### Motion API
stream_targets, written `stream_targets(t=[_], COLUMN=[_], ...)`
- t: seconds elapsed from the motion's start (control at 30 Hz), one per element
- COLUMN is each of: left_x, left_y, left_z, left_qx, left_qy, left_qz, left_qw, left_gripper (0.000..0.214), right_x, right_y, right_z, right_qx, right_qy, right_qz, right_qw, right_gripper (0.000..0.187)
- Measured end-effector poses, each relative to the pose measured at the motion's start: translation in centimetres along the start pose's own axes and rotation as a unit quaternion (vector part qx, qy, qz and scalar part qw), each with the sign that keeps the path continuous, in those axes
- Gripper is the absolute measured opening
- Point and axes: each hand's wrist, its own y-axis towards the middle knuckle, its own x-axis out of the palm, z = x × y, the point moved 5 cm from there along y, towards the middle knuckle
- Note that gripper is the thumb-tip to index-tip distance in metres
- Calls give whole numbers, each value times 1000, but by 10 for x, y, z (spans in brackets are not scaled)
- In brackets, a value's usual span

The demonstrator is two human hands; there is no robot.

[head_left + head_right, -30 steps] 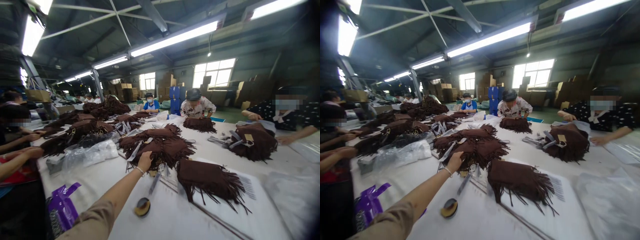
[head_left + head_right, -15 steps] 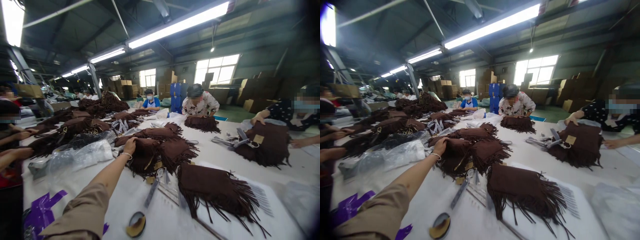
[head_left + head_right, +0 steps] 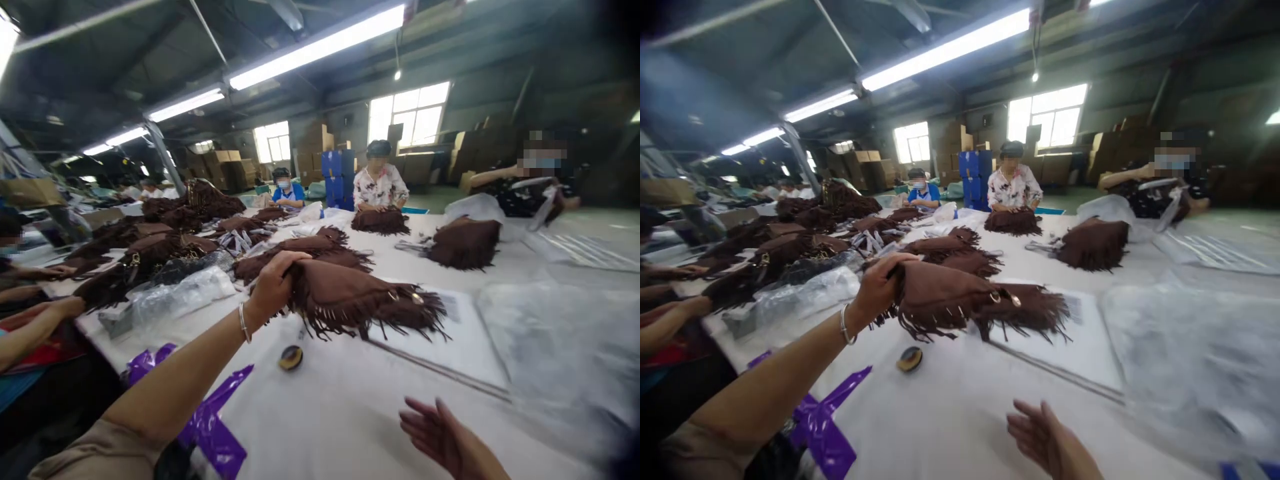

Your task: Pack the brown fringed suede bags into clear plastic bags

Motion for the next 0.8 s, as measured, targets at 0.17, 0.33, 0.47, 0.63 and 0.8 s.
stream_targets(t=[0.17,0.33,0.47,0.63,0.8], left_x=[99,145,139,146,182], left_y=[-109,-215,-242,-215,-156], left_z=[119,169,174,149,102], left_qx=[102,59,56,-50,-255], left_qy=[-156,-229,-274,-352,-467], left_qz=[-172,-283,-425,-432,-340], left_qw=[967,930,861,829,776], left_gripper=[38,38,44,39,38], right_x=[-5,-17,-28,-42,-36], right_y=[-22,-71,-84,-68,-66], right_z=[-6,27,21,-56,-158], right_qx=[44,90,59,-46,-216], right_qy=[129,119,62,-258,-569], right_qz=[-125,-120,-104,-51,49], right_qw=[983,982,991,964,792], right_gripper=[70,49,55,49,55])
